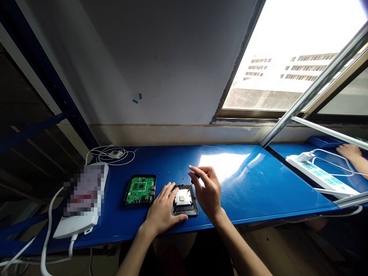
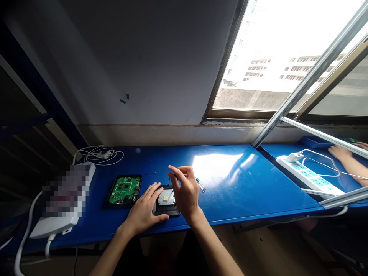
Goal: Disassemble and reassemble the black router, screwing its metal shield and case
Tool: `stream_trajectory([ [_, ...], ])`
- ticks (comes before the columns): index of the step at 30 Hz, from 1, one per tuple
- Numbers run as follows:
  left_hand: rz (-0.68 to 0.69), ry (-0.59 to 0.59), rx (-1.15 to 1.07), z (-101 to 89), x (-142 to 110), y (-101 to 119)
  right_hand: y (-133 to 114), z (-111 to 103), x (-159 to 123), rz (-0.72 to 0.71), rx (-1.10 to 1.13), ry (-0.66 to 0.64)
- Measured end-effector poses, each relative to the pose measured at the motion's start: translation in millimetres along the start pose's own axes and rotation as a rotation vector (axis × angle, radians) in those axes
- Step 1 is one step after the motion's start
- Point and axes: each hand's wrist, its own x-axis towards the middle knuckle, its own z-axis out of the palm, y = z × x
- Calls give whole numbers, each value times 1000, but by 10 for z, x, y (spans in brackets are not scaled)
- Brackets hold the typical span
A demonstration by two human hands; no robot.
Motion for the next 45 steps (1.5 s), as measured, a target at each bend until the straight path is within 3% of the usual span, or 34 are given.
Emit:
stream_trajectory([
  [11, -7, -13, 0, -8, 1, 6, -5, -44, 30, -1, -14, -2],
  [22, -26, -33, 5, -40, 6, 33, 31, -14, -36, 35, -8, -82],
  [29, -31, -56, 4, -76, 4, 44, 105, -87, -12, 25, 66, 96],
  [33, -39, -73, 21, -89, 4, 65, 222, -1, -78, 166, 172, 116],
  [39, -39, -76, 49, -144, 24, 147, 443, 254, -251, 539, 530, 115],
  [45, -83, -143, 49, -208, 110, 194, 475, 372, -273, 601, 643, 113],
])
